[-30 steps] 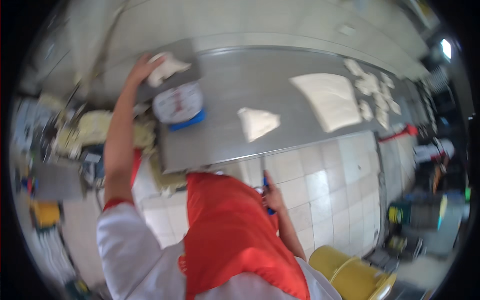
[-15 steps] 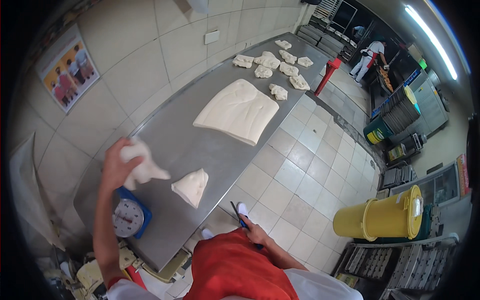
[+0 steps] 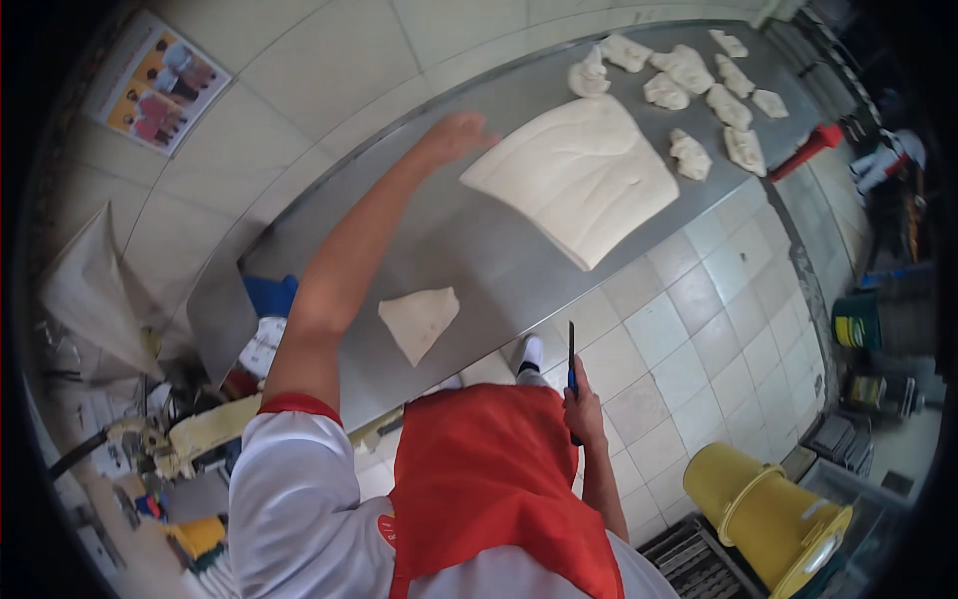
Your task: The person portions large sheets of dough using a blade, weighs the pieces on a scale, and rolls them into long cylinders on a metal table.
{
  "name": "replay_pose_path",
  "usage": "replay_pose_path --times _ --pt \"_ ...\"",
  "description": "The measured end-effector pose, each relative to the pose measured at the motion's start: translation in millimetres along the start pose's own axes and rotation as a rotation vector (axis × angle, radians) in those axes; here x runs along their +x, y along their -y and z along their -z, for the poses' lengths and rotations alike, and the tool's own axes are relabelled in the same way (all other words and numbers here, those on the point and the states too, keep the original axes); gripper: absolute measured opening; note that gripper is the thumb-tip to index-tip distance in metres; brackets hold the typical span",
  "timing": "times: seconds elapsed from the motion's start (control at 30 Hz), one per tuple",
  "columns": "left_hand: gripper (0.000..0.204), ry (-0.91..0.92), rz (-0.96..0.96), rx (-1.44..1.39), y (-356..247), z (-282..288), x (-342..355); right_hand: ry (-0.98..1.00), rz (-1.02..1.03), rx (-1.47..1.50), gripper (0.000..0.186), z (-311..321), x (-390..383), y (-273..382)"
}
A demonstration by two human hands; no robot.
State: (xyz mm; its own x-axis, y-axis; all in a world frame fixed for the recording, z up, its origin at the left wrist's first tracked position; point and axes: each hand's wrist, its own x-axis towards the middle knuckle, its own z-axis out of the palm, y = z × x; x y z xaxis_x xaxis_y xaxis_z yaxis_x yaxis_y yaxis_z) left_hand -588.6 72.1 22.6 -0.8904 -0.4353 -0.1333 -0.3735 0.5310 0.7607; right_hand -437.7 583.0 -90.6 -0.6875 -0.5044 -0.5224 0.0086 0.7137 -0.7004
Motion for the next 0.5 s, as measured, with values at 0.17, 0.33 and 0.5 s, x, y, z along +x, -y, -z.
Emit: replay_pose_path --times 0.17,0.33,0.5 --pt "0.084 0.391 0.303 0.362 185.2 -18.1 -195.6 0.357 0.185 -0.199 0.071 -22.0 35.0 69.9" --pt "0.074 0.104 0.540 0.262 178.9 -80.0 -286.1 0.426 0.440 -0.359 0.077 -106.6 72.9 136.0" --pt "0.061 -0.057 0.528 0.251 188.2 -90.3 -300.8 0.517 0.418 -0.621 0.082 -166.9 124.6 177.5"
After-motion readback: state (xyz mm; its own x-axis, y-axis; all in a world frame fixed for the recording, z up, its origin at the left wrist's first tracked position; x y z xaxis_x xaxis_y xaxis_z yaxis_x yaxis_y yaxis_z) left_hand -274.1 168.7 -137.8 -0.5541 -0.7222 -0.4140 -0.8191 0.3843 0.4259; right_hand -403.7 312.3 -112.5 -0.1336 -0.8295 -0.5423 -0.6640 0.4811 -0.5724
